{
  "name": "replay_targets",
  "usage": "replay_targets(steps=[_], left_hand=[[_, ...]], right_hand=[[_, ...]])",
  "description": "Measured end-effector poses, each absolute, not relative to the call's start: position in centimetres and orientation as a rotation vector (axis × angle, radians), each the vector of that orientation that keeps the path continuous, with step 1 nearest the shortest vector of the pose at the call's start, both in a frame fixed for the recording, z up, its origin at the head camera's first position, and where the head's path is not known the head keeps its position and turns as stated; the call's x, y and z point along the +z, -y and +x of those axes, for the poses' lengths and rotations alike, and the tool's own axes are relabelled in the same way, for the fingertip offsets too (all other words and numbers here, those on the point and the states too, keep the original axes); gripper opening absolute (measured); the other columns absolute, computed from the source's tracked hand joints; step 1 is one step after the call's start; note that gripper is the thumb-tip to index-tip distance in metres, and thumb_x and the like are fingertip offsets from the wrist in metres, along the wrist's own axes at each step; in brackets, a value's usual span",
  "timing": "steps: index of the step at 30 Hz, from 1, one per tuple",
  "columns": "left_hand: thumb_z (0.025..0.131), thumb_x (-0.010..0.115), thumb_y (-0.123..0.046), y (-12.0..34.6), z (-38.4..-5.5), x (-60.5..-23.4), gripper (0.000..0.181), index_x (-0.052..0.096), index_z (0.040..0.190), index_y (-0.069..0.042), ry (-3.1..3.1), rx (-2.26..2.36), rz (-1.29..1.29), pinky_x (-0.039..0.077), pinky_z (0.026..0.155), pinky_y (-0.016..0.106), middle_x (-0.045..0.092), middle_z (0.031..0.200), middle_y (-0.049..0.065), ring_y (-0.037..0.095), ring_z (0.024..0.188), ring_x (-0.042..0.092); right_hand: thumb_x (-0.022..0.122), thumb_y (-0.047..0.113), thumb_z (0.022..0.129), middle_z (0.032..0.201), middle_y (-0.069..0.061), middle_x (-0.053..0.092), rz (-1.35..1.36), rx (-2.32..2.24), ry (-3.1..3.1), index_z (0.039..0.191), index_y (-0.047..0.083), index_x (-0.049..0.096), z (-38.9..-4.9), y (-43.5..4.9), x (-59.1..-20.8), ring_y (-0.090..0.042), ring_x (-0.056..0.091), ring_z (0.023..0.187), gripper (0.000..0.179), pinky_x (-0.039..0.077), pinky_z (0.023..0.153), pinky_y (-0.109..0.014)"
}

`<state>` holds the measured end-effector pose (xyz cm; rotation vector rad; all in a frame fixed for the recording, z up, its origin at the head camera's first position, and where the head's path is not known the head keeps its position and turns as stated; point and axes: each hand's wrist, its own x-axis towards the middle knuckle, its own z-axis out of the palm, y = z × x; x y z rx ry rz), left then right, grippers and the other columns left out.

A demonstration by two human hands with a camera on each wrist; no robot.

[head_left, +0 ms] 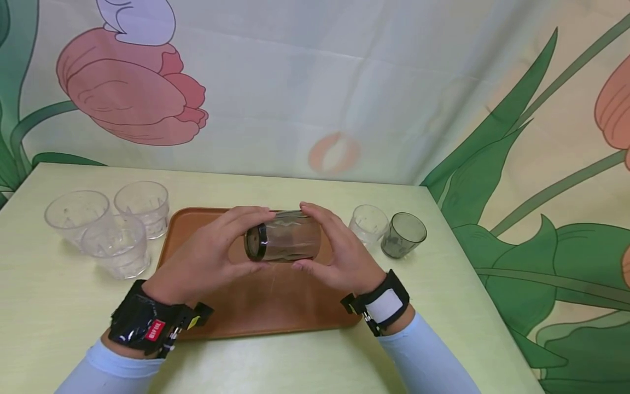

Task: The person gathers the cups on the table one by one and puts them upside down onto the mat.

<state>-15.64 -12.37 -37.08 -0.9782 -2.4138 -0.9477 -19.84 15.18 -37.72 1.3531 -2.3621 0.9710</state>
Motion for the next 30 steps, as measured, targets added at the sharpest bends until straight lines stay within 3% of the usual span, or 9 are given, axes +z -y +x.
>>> replay_targets(steps=[10,24,30], left_hand=[[0.071,0.092,-0.024,12.5,-15.5,-36.8,0.084,0.052,0.145,-0.018,2.417,-0.94,-0.971,0.054,0.097,0.04,0.053,0.143,0.003,0.02,0.126,0.056],[0.07,0.093,-0.028,12.6,-15.5,-36.7,0.089,0.05,0.146,-0.015,2.412,-0.962,-0.985,0.049,0.105,0.042,0.058,0.14,0.003,0.021,0.13,0.054],[0.071,0.092,-0.028,12.5,-15.4,-36.5,0.087,0.049,0.146,-0.016,2.42,-0.959,-0.994,0.052,0.101,0.039,0.057,0.14,0.002,0.018,0.126,0.057]], right_hand=[[0.084,0.031,0.081,0.155,-0.012,0.042,1.354,0.867,2.398,0.155,0.007,0.03,-20.1,-14.9,-37.9,-0.024,0.042,0.142,0.095,0.035,0.118,-0.04],[0.084,0.03,0.08,0.152,-0.015,0.044,1.395,0.806,2.392,0.153,0.002,0.031,-20.4,-14.4,-38.1,-0.025,0.046,0.139,0.094,0.037,0.117,-0.04],[0.083,0.03,0.082,0.151,-0.016,0.045,1.425,0.803,2.384,0.153,0.002,0.03,-20.6,-14.1,-38.4,-0.025,0.045,0.14,0.093,0.036,0.117,-0.039]])
